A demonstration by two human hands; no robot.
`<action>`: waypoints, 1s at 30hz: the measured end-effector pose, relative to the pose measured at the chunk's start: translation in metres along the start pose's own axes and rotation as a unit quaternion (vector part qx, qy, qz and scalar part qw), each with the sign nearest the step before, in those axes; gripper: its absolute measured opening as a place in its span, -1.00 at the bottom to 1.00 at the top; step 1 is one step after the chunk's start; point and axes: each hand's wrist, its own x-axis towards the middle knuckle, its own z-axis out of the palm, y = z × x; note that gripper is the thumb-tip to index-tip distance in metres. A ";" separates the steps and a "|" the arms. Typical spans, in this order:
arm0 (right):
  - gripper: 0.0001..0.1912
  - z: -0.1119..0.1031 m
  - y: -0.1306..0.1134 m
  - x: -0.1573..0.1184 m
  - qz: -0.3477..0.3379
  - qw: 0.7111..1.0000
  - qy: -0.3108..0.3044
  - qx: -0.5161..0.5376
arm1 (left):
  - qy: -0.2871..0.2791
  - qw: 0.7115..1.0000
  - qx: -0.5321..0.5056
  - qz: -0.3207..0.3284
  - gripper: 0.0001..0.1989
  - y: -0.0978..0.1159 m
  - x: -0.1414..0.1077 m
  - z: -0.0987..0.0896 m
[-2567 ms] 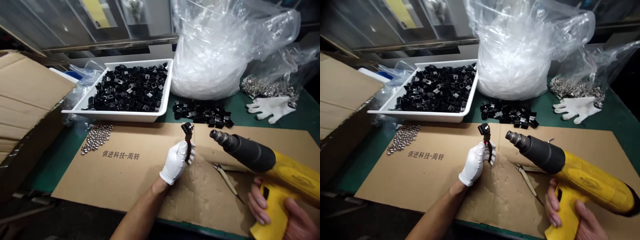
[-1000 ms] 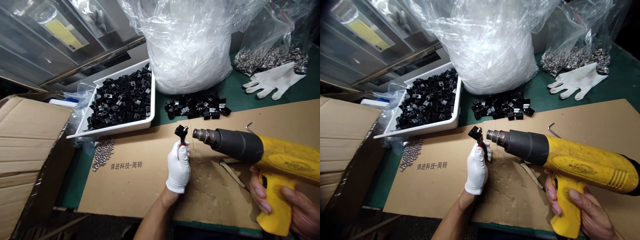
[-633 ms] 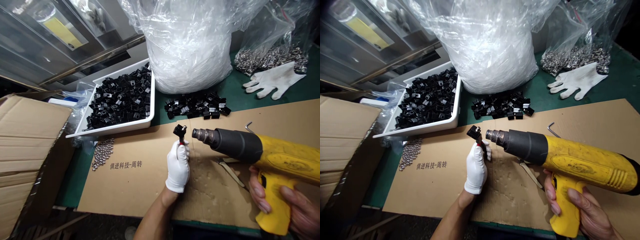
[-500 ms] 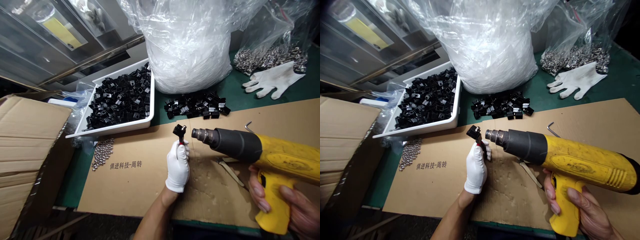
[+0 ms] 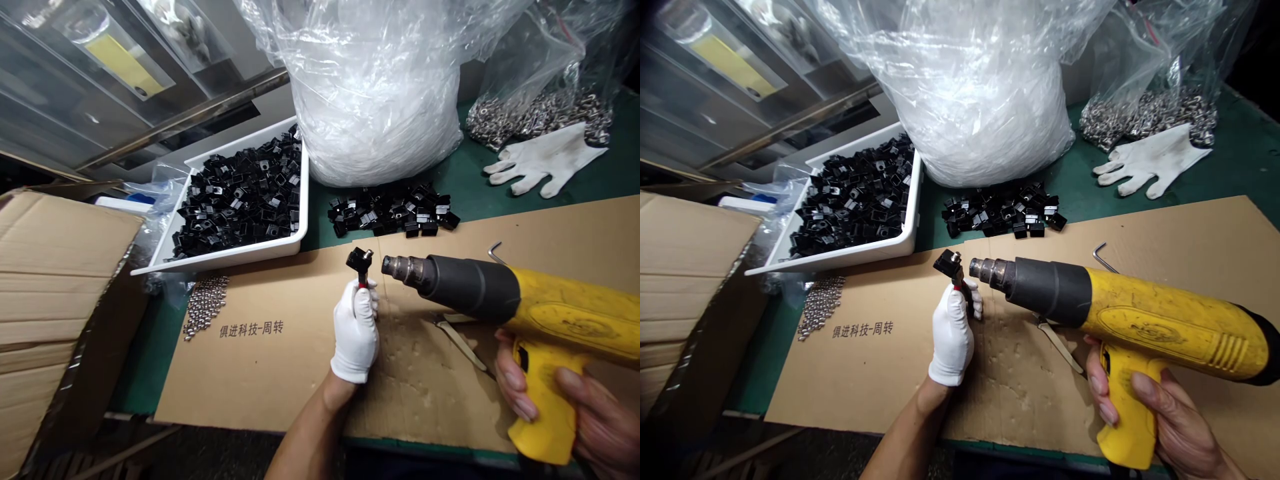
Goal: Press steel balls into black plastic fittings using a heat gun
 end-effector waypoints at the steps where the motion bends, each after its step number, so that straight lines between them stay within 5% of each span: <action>1: -0.45 0.002 0.000 0.000 0.003 1.000 0.011 0.002 | -0.001 1.000 0.000 0.000 -0.51 0.000 0.000 0.000; 30: -0.42 0.008 -0.001 -0.002 0.002 1.000 0.027 0.005 | -0.004 1.000 0.021 0.010 -0.52 0.003 0.000 0.000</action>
